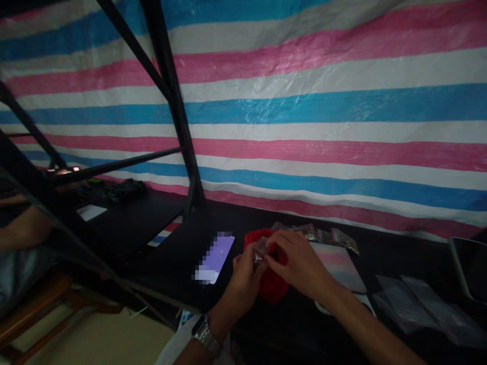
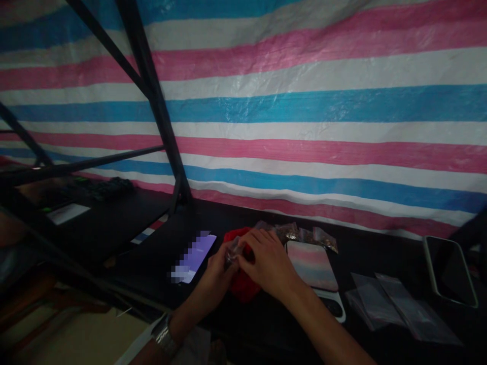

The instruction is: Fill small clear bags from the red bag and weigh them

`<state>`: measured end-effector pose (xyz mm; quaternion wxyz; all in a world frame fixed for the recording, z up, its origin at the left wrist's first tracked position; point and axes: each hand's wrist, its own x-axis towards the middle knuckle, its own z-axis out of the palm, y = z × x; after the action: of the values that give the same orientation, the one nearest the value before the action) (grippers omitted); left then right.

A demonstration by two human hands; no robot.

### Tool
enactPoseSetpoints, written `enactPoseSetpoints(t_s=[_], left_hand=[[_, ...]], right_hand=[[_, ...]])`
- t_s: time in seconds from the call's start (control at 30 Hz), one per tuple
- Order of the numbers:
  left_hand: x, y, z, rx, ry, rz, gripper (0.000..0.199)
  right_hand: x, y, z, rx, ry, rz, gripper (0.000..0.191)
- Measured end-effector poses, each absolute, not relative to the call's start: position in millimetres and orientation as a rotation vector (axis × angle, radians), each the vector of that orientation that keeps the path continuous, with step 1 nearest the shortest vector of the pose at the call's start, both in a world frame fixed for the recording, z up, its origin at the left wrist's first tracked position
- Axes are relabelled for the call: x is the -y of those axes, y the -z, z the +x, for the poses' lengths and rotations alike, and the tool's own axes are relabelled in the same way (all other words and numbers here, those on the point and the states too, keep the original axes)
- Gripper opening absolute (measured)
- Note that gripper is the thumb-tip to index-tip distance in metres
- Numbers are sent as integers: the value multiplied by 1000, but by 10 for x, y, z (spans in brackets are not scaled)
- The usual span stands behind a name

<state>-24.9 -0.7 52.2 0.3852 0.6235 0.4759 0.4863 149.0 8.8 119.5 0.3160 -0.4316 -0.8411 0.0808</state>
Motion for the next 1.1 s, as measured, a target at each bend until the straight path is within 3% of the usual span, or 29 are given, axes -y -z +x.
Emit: enactPoseSetpoints(t_s=[0.1,0.23,0.4,0.6,0.9,1.1], left_hand=[[5,-527,-251,-1176,-1243,1553,34],[3,-517,-253,-1138,-1264,1488,34],[-44,-482,-289,-1124,-1336,1350,40],[-127,-507,-412,-1252,-1393,1168,52],[-115,-567,-418,-1288,-1417,1046,50],[-190,-562,-369,-1215,-1446,954,49]], right_hand=[[-42,-1245,1494,2309,16,-1081,23],[-66,-1224,1501,2207,74,-1086,21],[-91,-1063,1388,2009,-140,-1310,9],[-103,-896,1232,2351,-368,-1437,12],[-294,-830,1215,2408,-103,-1646,13],[-360,-776,1278,2375,-13,-1704,26]])
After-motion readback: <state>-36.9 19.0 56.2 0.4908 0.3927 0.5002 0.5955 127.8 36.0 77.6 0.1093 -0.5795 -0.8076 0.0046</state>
